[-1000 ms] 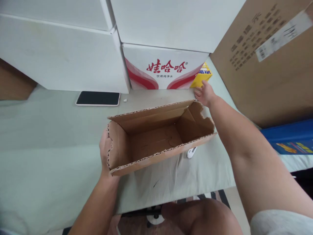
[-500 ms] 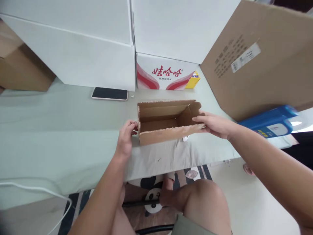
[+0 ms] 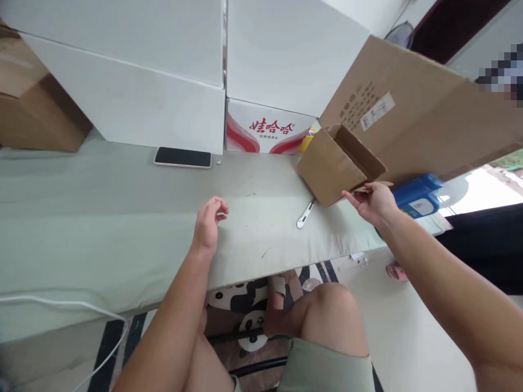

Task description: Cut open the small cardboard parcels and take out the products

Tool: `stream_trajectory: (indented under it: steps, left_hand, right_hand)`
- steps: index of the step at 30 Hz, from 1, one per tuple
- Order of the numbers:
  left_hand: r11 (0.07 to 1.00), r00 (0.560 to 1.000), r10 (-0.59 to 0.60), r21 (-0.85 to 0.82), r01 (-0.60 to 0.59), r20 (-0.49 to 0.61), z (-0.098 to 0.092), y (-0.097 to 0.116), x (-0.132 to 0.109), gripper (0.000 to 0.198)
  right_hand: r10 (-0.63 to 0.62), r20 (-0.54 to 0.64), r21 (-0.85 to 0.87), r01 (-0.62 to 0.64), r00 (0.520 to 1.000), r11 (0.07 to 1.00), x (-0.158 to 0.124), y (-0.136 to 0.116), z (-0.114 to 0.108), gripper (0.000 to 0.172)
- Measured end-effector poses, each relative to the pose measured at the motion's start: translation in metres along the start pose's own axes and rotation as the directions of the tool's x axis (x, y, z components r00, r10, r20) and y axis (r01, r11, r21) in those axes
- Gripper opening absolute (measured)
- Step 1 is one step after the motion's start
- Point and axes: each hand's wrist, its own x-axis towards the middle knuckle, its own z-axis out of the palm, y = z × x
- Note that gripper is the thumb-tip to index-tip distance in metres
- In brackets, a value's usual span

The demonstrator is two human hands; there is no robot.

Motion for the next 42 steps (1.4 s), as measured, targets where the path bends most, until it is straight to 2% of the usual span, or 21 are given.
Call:
stream_trajectory:
  steps: [4, 9, 12, 17, 22, 26, 30, 35, 37, 39, 42]
  left_hand:
    - [1.000, 1.000, -0.023, 0.010, 0.023, 0.016, 0.006, -0.001, 0.005, 0.021]
    - [0.998, 0.998, -0.032, 0.053, 0.029, 0.052, 0.013, -0.004, 0.006, 0.023]
    - [0.997, 0.998, -0.032, 0.066, 0.028, 0.057, 0.014, -0.005, 0.006, 0.025]
    - [0.996, 0.997, -0.041, 0.076, 0.036, 0.067, 0.016, -0.007, 0.011, 0.031]
    - [0.996, 0.997, -0.040, 0.077, 0.034, 0.070, 0.018, -0.008, 0.016, 0.034]
    - [0.997, 0.997, -0.034, 0.069, 0.029, 0.063, 0.019, -0.008, 0.019, 0.033]
    - [0.998, 0.999, -0.011, 0.059, 0.008, 0.048, 0.017, -0.008, 0.019, 0.033]
    - [0.998, 0.998, 0.021, 0.052, -0.023, 0.051, 0.010, -0.003, 0.014, 0.031]
    - [0.999, 0.999, 0.025, 0.045, -0.027, 0.046, 0.006, 0.000, 0.011, 0.033]
    - [1.000, 1.000, 0.008, 0.030, -0.009, 0.026, 0.001, 0.005, 0.006, 0.036]
    - [0.999, 0.998, -0.041, -0.001, 0.041, -0.048, -0.014, 0.013, -0.002, 0.040]
  right_hand:
    - [0.086, -0.134, 0.070, -0.077, 0.987, 0.995, 0.034, 0.005, 0.045, 0.027]
    - [0.132, -0.138, 0.148, -0.112, 0.982, 0.983, 0.077, 0.015, 0.097, 0.021]
    - [0.122, -0.102, 0.163, -0.105, 0.987, 0.981, 0.092, 0.021, 0.111, 0.018]
    - [0.106, -0.027, 0.145, -0.101, 0.994, 0.984, 0.113, 0.031, 0.117, 0.025]
    - [0.089, 0.095, -0.052, -0.084, 0.991, 0.995, 0.144, 0.037, 0.135, 0.037]
    - [0.163, 0.202, -0.333, -0.089, 0.966, 0.939, 0.158, 0.043, 0.155, 0.032]
    - [0.145, 0.270, -0.519, 0.017, 0.952, 0.855, 0.138, 0.058, 0.166, 0.028]
    - [0.107, 0.427, -0.567, 0.174, 0.898, 0.805, 0.078, 0.081, 0.180, 0.012]
    - [0.104, 0.518, -0.578, 0.258, 0.849, 0.774, 0.048, 0.089, 0.193, 0.011]
    - [0.103, 0.619, -0.578, 0.362, 0.778, 0.731, 0.013, 0.097, 0.213, 0.011]
    - [0.092, 0.774, -0.523, 0.550, 0.627, 0.652, -0.045, 0.112, 0.253, 0.013]
